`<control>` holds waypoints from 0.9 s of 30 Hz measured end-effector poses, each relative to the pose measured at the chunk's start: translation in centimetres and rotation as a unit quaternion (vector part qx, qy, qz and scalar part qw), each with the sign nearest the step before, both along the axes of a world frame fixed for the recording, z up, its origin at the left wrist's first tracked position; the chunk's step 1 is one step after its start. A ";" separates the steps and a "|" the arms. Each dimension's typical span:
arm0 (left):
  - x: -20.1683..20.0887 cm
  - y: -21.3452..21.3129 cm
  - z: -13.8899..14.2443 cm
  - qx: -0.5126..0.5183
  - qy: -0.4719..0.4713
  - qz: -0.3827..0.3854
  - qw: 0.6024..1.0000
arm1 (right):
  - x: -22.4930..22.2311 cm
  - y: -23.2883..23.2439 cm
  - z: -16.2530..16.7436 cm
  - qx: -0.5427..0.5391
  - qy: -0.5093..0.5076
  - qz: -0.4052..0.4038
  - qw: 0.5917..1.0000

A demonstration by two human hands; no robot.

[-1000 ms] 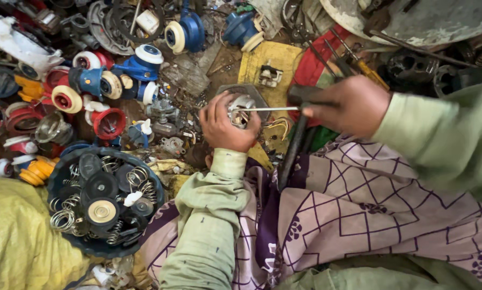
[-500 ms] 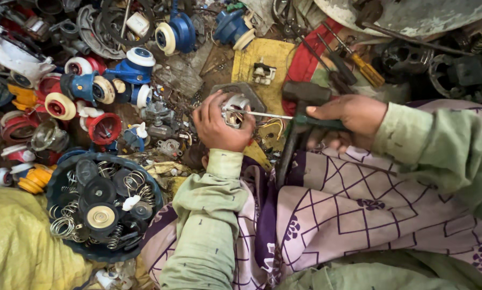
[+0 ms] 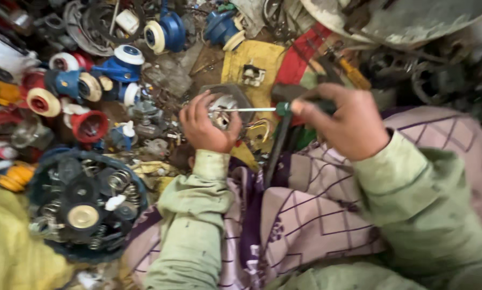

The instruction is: The person uses a screwdriver to pry and adjust internal parts of a small cylindrical electrical component, likely a motor or solenoid. They repeatedly insert the tool into the housing and manipulate internal wires and coils while seated on the floor.

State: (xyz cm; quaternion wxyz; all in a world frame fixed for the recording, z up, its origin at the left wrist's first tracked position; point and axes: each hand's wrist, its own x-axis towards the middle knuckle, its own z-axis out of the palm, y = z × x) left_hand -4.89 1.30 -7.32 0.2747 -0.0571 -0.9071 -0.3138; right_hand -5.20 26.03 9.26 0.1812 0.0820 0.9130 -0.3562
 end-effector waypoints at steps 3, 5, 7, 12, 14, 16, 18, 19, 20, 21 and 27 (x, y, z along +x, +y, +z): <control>0.2 -0.2 0.1 -0.002 -0.004 0.002 1.000 | 0.4 0.0 -0.4 -0.023 0.238 0.141 0.961; 0.3 -0.4 0.1 -0.004 -0.007 0.007 1.000 | 0.7 -0.3 -0.9 -0.103 0.286 0.144 0.942; 0.3 -0.5 0.2 -0.007 -0.003 0.013 1.000 | 0.5 -0.4 -1.4 -0.152 0.327 0.139 0.922; 0.4 -1.4 0.5 -0.006 -0.065 0.011 0.998 | -0.7 -0.1 -2.5 -0.074 -0.130 -0.055 0.987; 0.5 -1.7 0.6 -0.007 -0.073 0.000 0.997 | -0.5 -0.1 -2.7 -0.041 0.097 0.085 0.991; 0.7 -2.0 0.7 -0.020 -0.061 -0.011 0.998 | 0.2 -0.3 -2.6 -0.016 0.271 0.163 0.949; 0.7 -2.2 0.7 -0.020 -0.077 -0.006 0.997 | 1.0 -1.1 -2.5 -0.002 0.390 0.186 0.902; 0.8 -2.2 0.7 -0.018 -0.086 -0.006 0.996 | 1.4 -1.0 -2.3 -0.065 0.385 0.171 0.905; 0.8 -2.3 0.7 -0.014 -0.094 -0.006 0.995 | 1.5 -0.8 -2.1 -0.128 0.380 0.155 0.903; 0.9 -2.3 0.7 -0.011 -0.101 -0.005 0.995 | 1.4 -0.7 -2.0 -0.192 0.375 0.140 0.896; 1.1 -2.7 3.0 -0.048 -0.116 -0.033 0.992 | 1.0 -0.7 -2.4 -0.058 0.049 0.074 0.994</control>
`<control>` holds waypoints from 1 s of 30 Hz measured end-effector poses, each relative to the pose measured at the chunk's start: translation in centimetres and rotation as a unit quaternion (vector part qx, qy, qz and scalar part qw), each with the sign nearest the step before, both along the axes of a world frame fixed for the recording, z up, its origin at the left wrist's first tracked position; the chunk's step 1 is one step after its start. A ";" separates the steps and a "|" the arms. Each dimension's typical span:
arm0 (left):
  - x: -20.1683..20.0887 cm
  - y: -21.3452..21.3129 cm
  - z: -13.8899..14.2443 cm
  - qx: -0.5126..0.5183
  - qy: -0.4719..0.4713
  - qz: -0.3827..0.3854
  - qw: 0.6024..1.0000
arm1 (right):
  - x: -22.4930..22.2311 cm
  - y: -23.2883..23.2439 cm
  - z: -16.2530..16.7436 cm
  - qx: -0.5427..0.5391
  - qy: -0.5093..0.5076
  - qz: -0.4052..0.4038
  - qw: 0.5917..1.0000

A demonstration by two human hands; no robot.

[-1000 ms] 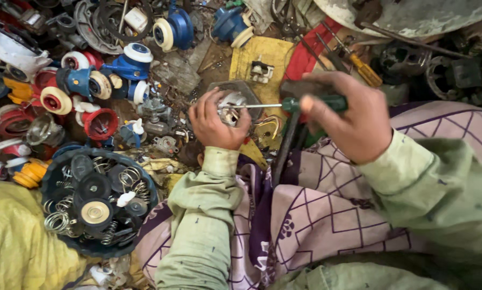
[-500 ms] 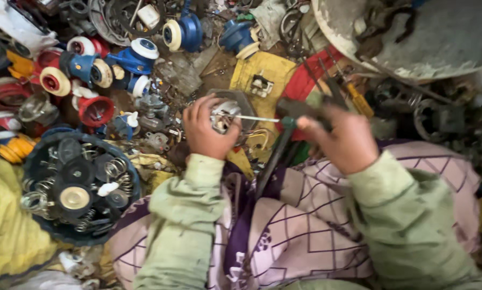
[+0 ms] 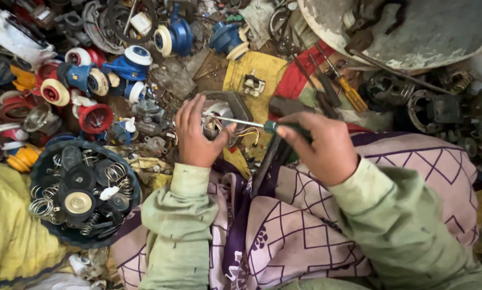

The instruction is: The person uses a screwdriver to pry and adjust internal parts of a small cylindrical electrical component, likely a motor or solenoid. They repeatedly insert the tool into the housing and manipulate internal wires and coils while seated on the floor.

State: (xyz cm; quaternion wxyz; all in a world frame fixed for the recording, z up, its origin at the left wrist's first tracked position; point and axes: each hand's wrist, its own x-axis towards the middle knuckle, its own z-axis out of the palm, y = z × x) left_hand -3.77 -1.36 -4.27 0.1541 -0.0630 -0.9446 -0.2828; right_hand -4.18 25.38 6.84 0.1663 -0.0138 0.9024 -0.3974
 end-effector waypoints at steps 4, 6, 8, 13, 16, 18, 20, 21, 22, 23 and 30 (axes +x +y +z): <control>0.9 1.1 3.4 -0.096 0.080 -0.068 0.990 | 0.9 -0.2 -0.2 -0.030 0.300 0.111 0.947; 1.6 3.0 4.3 -0.137 0.086 -0.131 0.978 | 1.1 -0.6 -0.1 -0.009 0.337 0.138 0.931; 1.9 4.4 4.6 -0.108 0.084 -0.163 0.977 | 1.3 -0.7 0.3 -0.059 0.339 0.137 0.929; 1.6 5.8 4.0 0.004 0.118 -0.156 0.981 | 1.7 -0.4 0.8 -0.045 0.199 0.060 0.977; 1.5 6.7 4.1 0.008 0.113 -0.140 0.984 | 1.5 0.0 0.2 0.088 0.095 0.051 0.990; 1.8 7.3 4.6 0.016 0.101 -0.119 0.988 | 2.0 -0.3 -0.1 0.049 0.180 0.040 0.982; 2.5 7.9 5.1 0.018 0.094 -0.111 0.989 | 2.3 -0.7 -0.2 0.035 0.274 0.096 0.956; 3.0 8.1 5.3 0.013 0.096 -0.114 0.989 | 2.4 -1.0 -0.2 0.028 0.321 0.123 0.939; 3.3 8.1 5.4 0.008 0.096 -0.116 0.989 | 2.6 -1.2 -0.1 0.004 0.327 0.123 0.937; 3.4 7.9 5.4 0.011 0.094 -0.128 0.987 | 2.7 -1.3 0.0 -0.021 0.330 0.123 0.936; 1.9 7.4 4.7 0.043 0.096 -0.125 0.987 | 1.9 0.3 0.3 0.015 0.169 0.069 0.983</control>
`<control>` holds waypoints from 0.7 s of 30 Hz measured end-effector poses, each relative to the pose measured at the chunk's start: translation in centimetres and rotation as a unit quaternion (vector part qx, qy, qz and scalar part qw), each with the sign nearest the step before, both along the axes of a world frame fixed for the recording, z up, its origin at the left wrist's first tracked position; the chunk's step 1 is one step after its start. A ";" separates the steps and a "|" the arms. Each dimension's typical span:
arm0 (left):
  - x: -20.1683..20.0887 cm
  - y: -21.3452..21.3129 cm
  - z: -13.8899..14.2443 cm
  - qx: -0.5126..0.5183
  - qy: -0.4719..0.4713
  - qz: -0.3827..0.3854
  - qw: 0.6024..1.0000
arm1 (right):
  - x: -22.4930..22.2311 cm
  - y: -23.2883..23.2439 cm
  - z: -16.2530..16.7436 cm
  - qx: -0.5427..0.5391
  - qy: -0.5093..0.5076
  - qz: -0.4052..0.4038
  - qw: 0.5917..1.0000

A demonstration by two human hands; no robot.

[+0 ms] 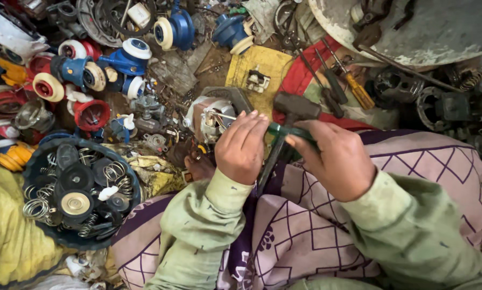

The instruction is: The person uses a screwdriver to pry and adjust internal parts of a small cylindrical electrical component, likely a motor or solenoid. They repeatedly insert the tool into the housing and manipulate internal wires and coils while seated on the floor.

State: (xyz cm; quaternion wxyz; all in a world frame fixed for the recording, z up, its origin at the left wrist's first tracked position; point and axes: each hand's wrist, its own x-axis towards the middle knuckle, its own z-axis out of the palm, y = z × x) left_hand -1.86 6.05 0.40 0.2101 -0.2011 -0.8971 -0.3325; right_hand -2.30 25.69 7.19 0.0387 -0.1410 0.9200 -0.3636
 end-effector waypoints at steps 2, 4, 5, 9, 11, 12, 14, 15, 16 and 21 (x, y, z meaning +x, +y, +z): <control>0.3 0.2 0.6 -0.013 -0.001 0.004 1.000 | 0.3 -0.1 -0.2 0.002 0.022 -0.017 1.000; 0.9 0.2 1.3 -0.028 0.001 0.005 1.000 | 0.6 -0.4 -0.4 -0.006 0.069 0.001 0.998; 1.3 0.2 1.5 -0.025 -0.002 0.004 1.000 | 0.6 -0.6 -0.4 -0.017 0.103 0.030 0.994; 1.2 0.0 1.6 -0.001 0.002 0.003 1.000 | 0.6 -0.9 -0.2 -0.040 0.112 0.062 0.991; 1.0 0.1 1.3 0.018 0.008 0.008 1.000 | 0.0 -0.3 -0.1 -0.060 0.104 0.045 0.992; 0.8 0.2 1.2 0.026 0.013 0.012 1.000 | -0.1 0.0 -0.1 -0.070 0.100 0.036 0.992; 0.7 0.5 1.3 0.022 0.001 0.020 1.000 | -0.2 0.0 -0.3 -0.031 0.009 0.012 0.999; 0.8 0.6 1.5 0.011 -0.014 0.025 1.000 | -0.2 -0.1 -0.5 -0.011 -0.035 -0.001 0.999; 0.8 0.7 1.8 -0.001 -0.030 0.030 0.999 | 0.0 -0.2 -0.5 -0.010 -0.005 0.003 1.000; 1.3 -0.1 2.5 -0.029 -0.032 -0.013 0.999 | 0.7 -1.2 0.0 -0.028 0.163 0.082 0.983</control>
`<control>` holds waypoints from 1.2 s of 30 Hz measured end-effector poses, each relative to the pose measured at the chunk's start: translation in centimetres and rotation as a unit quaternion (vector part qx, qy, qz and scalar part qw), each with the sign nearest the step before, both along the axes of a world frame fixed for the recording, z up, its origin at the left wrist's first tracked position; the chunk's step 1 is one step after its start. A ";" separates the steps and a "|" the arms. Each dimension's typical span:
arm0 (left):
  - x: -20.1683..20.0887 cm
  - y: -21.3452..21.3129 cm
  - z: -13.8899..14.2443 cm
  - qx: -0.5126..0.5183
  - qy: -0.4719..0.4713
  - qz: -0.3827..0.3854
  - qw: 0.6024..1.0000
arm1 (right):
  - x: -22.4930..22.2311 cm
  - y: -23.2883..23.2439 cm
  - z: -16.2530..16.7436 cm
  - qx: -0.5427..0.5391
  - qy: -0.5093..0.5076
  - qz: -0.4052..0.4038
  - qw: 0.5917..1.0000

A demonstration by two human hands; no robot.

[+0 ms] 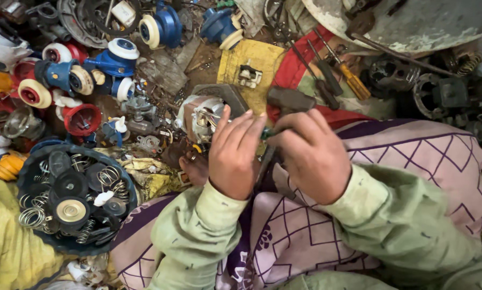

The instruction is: The person uses a screwdriver to pry and adjust internal parts of a small cylindrical electrical component, likely a motor or solenoid. They repeatedly insert the tool into the housing and manipulate internal wires and coils while seated on the floor.

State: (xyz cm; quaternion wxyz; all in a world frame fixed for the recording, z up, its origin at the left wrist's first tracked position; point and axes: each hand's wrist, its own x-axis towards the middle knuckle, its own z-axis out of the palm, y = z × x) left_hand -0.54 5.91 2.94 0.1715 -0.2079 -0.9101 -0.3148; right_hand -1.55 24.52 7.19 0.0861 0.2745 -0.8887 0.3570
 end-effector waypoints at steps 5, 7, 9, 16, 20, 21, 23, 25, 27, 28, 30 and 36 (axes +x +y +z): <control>-0.6 -0.1 -1.3 0.060 0.029 0.008 0.998 | -0.6 0.7 0.9 0.006 -0.217 -0.092 0.972; -0.7 0.2 -1.6 0.085 0.023 0.025 0.996 | -0.7 0.6 0.9 0.038 -0.287 -0.118 0.950; -0.7 0.2 -1.4 0.066 0.005 0.030 0.997 | -0.4 0.2 0.5 0.005 -0.213 -0.086 0.973; -0.6 -0.6 -1.1 0.043 -0.002 -0.037 0.998 | 0.0 0.1 -0.1 -0.088 -0.066 -0.009 0.994; -1.1 0.0 -1.6 0.062 0.000 -0.015 0.998 | -0.2 0.3 -0.1 0.012 -0.227 -0.069 0.971; -1.1 0.1 -1.4 0.061 -0.012 -0.015 0.998 | 0.0 0.3 -0.1 0.058 -0.272 -0.082 0.957; -0.8 0.0 -0.8 0.041 -0.021 -0.020 0.999 | 0.6 0.0 0.1 0.028 -0.170 -0.076 0.982; -0.2 -0.4 -0.1 0.016 -0.013 -0.034 0.999 | 0.7 0.0 0.2 0.008 -0.084 -0.053 0.995; 0.0 -0.5 0.3 0.020 -0.024 -0.043 0.999 | 0.5 0.1 0.3 -0.024 -0.024 -0.015 0.999; 0.1 -0.6 0.3 0.015 -0.029 -0.047 0.998 | 0.4 0.2 0.4 -0.049 -0.031 -0.006 0.998; -0.3 -0.4 0.0 0.044 -0.011 -0.040 0.998 | 0.2 0.3 0.6 -0.108 -0.046 0.016 0.993; -0.7 -0.1 -0.4 0.064 0.004 0.014 0.998 | -0.4 0.8 0.5 0.001 -0.206 -0.066 0.976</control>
